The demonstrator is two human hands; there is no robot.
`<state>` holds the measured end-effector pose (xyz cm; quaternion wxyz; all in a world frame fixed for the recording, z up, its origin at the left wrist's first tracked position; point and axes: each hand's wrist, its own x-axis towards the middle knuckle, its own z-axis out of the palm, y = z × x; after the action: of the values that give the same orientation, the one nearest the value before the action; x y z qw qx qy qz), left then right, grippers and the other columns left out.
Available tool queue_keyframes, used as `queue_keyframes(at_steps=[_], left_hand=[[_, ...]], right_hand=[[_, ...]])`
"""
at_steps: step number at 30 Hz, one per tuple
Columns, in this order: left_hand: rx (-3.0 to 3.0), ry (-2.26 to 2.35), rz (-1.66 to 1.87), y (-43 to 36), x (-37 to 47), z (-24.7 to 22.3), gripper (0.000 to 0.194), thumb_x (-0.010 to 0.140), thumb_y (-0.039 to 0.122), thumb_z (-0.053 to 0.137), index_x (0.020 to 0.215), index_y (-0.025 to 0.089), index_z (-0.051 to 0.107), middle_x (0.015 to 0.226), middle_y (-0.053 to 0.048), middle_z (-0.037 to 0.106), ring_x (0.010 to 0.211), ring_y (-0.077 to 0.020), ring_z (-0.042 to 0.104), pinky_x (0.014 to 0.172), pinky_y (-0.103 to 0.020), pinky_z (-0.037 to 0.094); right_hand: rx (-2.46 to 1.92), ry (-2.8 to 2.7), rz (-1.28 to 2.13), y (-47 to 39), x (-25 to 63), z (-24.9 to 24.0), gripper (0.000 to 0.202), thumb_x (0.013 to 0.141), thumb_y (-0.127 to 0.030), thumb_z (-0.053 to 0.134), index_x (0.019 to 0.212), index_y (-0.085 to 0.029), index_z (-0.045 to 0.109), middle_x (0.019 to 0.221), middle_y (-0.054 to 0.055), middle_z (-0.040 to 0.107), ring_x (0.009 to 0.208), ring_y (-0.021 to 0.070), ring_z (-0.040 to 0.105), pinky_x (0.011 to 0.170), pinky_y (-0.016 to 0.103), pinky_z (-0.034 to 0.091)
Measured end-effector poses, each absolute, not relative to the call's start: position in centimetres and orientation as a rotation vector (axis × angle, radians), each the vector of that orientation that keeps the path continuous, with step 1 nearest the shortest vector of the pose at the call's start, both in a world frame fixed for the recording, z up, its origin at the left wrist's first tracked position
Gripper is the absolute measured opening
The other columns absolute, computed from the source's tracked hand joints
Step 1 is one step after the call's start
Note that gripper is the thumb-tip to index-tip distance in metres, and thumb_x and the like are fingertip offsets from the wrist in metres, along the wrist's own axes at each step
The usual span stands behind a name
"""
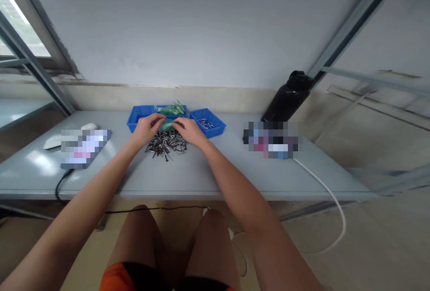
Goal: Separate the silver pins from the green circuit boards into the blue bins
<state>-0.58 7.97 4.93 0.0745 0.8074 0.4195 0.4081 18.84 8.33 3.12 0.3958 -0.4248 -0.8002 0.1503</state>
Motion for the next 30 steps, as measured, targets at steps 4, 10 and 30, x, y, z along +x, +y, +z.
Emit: queue_keyframes(at_steps=[4, 10, 30], left_hand=[[2.283, 1.187, 1.313, 7.9, -0.4, 5.2, 0.021, 0.084, 0.029, 0.059, 0.1, 0.016, 0.066, 0.091, -0.004, 0.07, 0.067, -0.0116, 0.059, 0.068, -0.024, 0.048], [2.041, 1.07, 1.236, 7.4, 0.0, 5.5, 0.02, 0.079, 0.035, 0.064, 0.079, 0.016, 0.064, 0.065, 0.0, 0.059, 0.056, -0.0113, 0.052, 0.054, -0.024, 0.043], [2.164, 1.091, 1.368, 7.4, 0.0, 5.5, 0.026, 0.083, 0.032, 0.057, 0.063, 0.019, 0.048, 0.057, 0.003, 0.043, 0.057, -0.0117, 0.041, 0.056, -0.025, 0.035]], right_hand=[[-1.034, -1.891, 0.428, 8.2, 18.8, 3.6, 0.031, 0.089, -0.045, 0.047, 0.071, -0.021, 0.057, 0.068, -0.001, 0.055, 0.067, 0.0143, 0.051, 0.065, 0.027, 0.04], [-0.995, -1.682, 0.675, 8.3, 18.7, 3.8, 0.045, 0.081, -0.065, 0.048, 0.066, -0.023, 0.05, 0.061, -0.002, 0.044, 0.06, 0.014, 0.047, 0.057, 0.027, 0.043], [-0.771, -1.497, 1.26, 7.7, 18.1, 3.7, 0.033, 0.072, -0.053, 0.068, 0.08, -0.023, 0.059, 0.078, 0.0, 0.055, 0.07, 0.0128, 0.056, 0.062, 0.03, 0.056]])
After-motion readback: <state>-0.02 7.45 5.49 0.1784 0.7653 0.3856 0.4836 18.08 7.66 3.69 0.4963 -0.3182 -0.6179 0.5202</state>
